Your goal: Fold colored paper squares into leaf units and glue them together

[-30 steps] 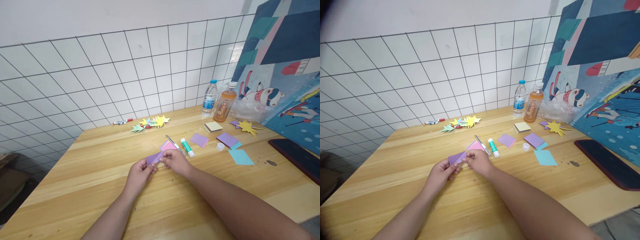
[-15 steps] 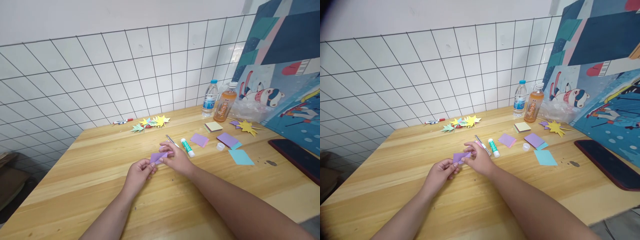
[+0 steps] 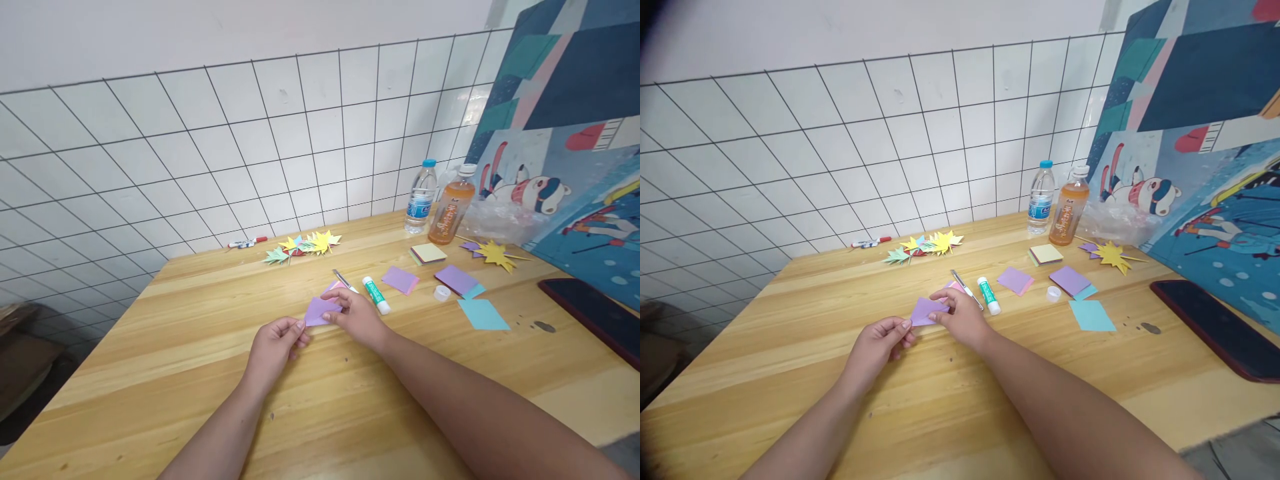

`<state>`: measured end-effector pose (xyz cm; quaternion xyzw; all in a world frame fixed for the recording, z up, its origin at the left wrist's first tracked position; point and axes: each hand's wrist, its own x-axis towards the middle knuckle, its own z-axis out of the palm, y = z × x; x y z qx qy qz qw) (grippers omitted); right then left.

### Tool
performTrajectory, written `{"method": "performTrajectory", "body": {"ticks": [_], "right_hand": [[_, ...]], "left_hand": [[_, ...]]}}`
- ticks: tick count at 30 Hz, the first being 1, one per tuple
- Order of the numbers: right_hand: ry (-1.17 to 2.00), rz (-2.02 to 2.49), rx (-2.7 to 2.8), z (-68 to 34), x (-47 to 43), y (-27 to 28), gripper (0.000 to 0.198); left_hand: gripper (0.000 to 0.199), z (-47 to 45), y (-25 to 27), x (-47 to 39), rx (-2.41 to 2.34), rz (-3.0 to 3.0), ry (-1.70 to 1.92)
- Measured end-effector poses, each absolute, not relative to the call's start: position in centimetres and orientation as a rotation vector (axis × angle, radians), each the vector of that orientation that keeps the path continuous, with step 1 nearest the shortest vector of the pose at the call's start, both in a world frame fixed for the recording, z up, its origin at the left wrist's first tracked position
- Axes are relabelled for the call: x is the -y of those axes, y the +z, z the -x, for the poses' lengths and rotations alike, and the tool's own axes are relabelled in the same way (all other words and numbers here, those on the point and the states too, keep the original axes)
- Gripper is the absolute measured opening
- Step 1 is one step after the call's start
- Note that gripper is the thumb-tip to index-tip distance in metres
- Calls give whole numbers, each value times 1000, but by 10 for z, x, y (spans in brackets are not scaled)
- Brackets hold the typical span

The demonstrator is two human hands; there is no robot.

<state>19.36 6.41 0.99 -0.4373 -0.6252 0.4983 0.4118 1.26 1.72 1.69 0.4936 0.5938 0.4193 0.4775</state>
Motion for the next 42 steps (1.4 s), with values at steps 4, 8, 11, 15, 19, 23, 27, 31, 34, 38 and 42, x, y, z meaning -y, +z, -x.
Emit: {"method": "performTrajectory", "body": {"ticks": [4, 8, 11, 15, 19, 23, 27, 31, 34, 38, 42], "right_hand": [[1319, 1005, 1455, -194, -67, 8, 32], [1352, 976, 1438, -192, -66, 6, 32], [1362, 990, 1487, -190, -64, 4, 33], [1385, 981, 1500, -189, -64, 1, 33], [1366, 964, 1559, -190, -64, 0, 32], [1288, 911, 1739, -191, -60, 2, 22], [1235, 939, 1846, -192, -59, 4, 13], [1233, 986, 1813, -193, -61, 3, 12], [1248, 979, 1798, -193, -61, 3, 11], [1261, 939, 1793, -192, -58, 6, 13], [1226, 887, 1774, -190, -56, 10, 19]], "left_hand": [[44, -10, 22, -16, -1424, -1179, 1023], [44, -12, 20, -16, -1421, -1264, 926], [41, -14, 16, -17, -1432, -1283, 908], [38, -14, 14, -17, -1401, -1263, 938], [36, -13, 14, -17, -1386, -1261, 957], [35, -14, 12, -17, -1387, -1342, 921], [34, -14, 14, -15, -1390, -1443, 863], [34, -15, 19, -15, -1369, -1432, 842], [32, -15, 18, -16, -1375, -1430, 840], [32, -14, 14, -17, -1378, -1435, 837], [31, -14, 13, -17, -1369, -1427, 829]]}}
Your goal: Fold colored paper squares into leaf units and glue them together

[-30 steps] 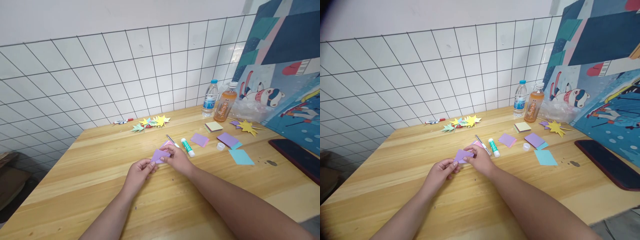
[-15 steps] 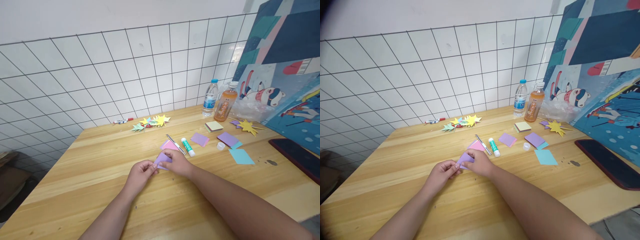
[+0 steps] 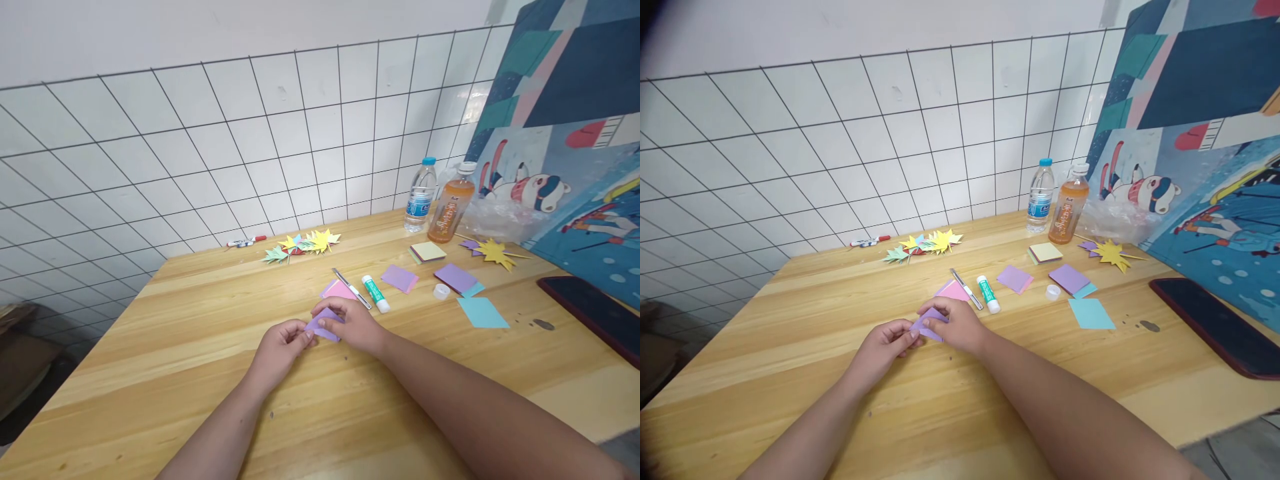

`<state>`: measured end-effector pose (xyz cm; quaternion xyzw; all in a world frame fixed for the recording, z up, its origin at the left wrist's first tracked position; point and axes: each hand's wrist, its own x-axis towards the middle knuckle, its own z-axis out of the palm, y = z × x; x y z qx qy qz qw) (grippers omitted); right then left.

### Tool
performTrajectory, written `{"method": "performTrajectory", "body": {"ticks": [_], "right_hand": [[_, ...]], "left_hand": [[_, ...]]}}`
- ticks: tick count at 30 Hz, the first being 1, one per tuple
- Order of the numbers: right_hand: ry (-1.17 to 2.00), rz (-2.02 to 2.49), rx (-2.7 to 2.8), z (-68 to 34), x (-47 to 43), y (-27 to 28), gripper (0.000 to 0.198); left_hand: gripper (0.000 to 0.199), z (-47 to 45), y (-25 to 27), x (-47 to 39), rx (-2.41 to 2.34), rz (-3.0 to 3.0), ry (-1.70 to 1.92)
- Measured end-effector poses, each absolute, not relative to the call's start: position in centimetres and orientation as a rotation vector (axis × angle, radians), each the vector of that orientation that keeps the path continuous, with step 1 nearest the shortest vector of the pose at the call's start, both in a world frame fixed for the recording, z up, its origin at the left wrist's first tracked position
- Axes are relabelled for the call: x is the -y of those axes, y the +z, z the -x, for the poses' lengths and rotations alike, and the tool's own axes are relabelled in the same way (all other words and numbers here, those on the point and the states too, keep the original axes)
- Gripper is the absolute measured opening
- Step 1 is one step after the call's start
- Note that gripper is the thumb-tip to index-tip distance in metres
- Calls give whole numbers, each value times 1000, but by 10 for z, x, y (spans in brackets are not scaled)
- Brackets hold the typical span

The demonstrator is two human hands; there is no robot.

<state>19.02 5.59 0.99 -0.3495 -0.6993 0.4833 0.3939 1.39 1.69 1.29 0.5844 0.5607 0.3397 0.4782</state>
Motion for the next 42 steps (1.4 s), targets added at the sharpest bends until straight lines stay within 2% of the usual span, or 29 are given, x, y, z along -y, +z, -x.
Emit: {"method": "performTrajectory", "body": {"ticks": [10, 19, 25, 32, 42], "right_hand": [[1206, 883, 1863, -192, -56, 6, 33], [1178, 902, 1881, -191, -54, 9, 34], [1409, 933, 1704, -193, -55, 10, 33], [1101, 1123, 1926, -190, -57, 5, 22], [972, 1081, 2011, -190, -54, 3, 17]], "left_hand": [[36, -15, 25, -15, -1316, -1313, 832], [39, -12, 24, -17, -1291, -1250, 824], [36, -13, 19, -18, -1314, -1251, 841], [34, -15, 18, -16, -1342, -1321, 850], [29, -18, 13, -15, -1417, -1452, 887]]}}
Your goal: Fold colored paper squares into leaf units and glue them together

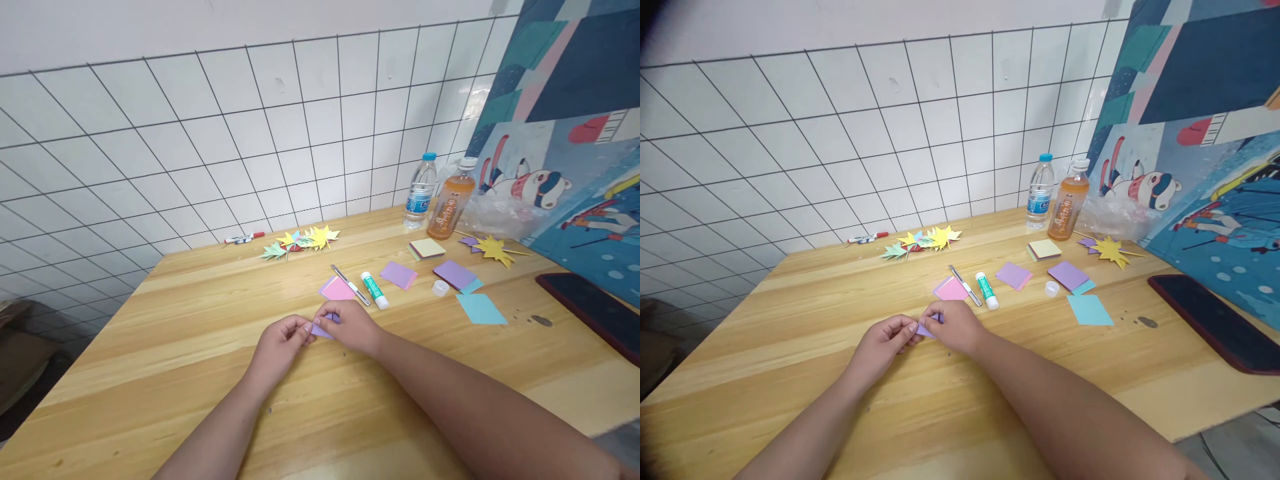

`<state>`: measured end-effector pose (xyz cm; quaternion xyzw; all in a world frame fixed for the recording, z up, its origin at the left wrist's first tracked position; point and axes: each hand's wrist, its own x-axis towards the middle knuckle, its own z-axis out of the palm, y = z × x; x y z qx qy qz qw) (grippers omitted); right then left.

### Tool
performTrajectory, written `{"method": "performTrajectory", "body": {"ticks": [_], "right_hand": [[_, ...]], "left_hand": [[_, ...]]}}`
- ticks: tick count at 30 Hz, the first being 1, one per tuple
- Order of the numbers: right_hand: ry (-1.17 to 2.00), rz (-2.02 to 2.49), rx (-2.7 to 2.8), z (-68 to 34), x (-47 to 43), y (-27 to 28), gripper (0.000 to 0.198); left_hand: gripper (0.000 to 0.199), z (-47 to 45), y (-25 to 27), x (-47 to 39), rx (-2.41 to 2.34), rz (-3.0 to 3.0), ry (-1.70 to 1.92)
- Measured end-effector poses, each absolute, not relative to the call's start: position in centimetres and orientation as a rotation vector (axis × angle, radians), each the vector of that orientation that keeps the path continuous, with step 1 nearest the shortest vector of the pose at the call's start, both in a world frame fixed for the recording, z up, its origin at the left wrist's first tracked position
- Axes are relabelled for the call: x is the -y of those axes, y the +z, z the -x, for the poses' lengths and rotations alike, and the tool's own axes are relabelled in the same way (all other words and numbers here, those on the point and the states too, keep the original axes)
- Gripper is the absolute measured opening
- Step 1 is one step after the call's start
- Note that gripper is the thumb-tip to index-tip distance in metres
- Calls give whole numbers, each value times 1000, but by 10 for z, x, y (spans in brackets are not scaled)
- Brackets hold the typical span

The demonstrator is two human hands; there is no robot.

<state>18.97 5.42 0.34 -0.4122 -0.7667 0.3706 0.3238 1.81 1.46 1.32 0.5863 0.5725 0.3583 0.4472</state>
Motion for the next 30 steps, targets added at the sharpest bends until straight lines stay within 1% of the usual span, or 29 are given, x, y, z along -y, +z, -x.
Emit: {"method": "performTrajectory", "body": {"ticks": [5, 11, 16, 26, 30], "right_hand": [[916, 1122, 2002, -190, -55, 4, 15], [884, 1104, 2056, -191, -54, 8, 14], [867, 1116, 2043, -191, -54, 7, 13], [965, 1205, 1947, -193, -59, -1, 13], [895, 1210, 2004, -196, -59, 4, 11]], "left_hand": [[32, -17, 11, -15, -1449, -1489, 858], [27, -18, 8, -15, -1412, -1535, 891], [27, -18, 10, -14, -1444, -1562, 877], [24, -13, 10, -16, -1541, -1695, 840], [25, -9, 10, -18, -1551, -1718, 810]]}}
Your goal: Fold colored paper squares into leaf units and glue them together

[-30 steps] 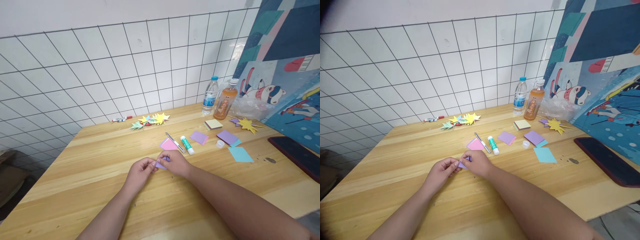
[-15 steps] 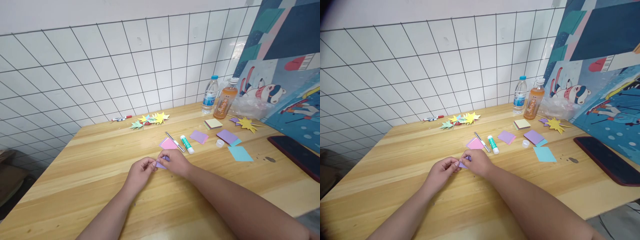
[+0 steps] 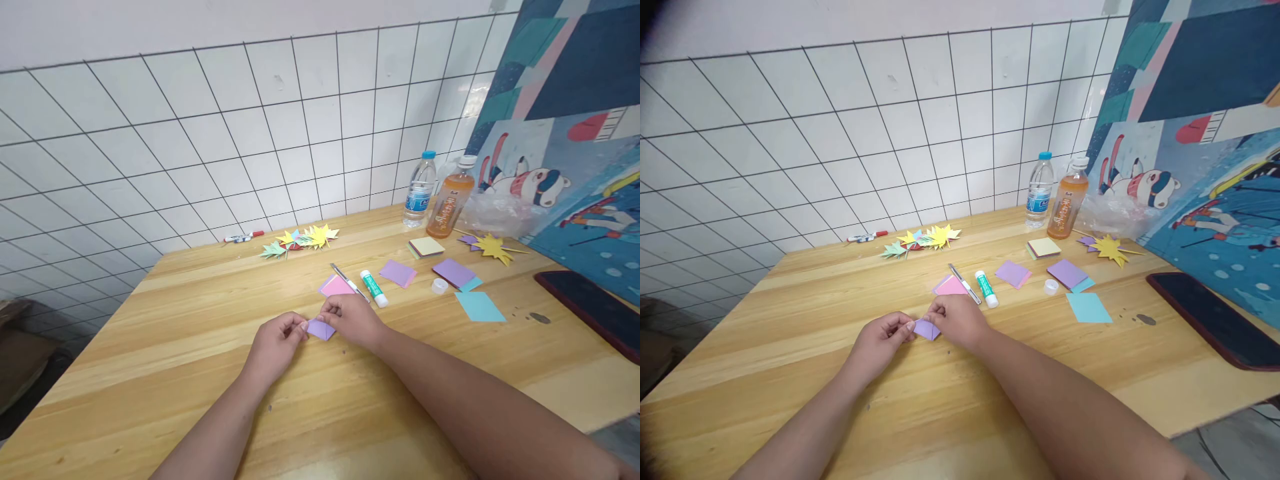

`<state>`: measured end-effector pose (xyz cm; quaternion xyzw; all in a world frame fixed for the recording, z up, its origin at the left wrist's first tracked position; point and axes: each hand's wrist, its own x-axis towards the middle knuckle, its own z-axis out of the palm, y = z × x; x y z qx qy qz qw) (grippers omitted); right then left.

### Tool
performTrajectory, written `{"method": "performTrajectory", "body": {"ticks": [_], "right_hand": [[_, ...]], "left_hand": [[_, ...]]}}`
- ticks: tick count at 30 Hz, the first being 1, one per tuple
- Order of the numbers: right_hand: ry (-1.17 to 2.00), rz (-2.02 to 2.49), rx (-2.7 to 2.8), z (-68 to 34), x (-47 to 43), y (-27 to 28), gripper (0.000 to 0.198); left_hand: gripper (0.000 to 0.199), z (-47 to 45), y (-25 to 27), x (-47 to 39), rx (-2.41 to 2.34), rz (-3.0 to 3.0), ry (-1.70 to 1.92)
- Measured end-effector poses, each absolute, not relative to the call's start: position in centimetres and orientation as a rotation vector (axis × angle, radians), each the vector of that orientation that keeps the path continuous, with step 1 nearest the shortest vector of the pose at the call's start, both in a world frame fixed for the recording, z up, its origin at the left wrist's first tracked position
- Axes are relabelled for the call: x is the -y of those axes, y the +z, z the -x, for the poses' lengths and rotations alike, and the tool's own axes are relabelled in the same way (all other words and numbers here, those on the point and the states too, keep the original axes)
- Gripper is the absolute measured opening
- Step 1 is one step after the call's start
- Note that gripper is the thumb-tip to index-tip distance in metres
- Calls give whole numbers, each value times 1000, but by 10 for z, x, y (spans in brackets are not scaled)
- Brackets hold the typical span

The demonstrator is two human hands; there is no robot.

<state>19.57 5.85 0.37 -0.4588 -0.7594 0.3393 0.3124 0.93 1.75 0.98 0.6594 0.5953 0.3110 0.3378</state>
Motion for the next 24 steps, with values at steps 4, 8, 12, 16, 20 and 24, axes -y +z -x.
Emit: {"method": "performTrajectory", "body": {"ticks": [4, 8, 12, 16, 20, 24], "right_hand": [[770, 1106, 2147, -199, -55, 14, 10], [772, 1017, 2172, -198, -50, 19, 9], [983, 1024, 1944, -193, -48, 15, 25], [1243, 1045, 1777, -188, -52, 9, 16], [1397, 1045, 1625, -186, -55, 7, 13], [1222, 1024, 1781, -188, -54, 5, 5]], "left_hand": [[23, -11, 8, -16, -1462, -1772, 817], [22, -15, 9, -13, -1415, -1827, 791], [22, -15, 11, -15, -1457, -1666, 968], [22, -15, 9, -17, -1406, -1497, 1077], [21, -18, 6, -16, -1368, -1527, 1028], [23, -19, 8, -14, -1431, -1609, 1009]]}}
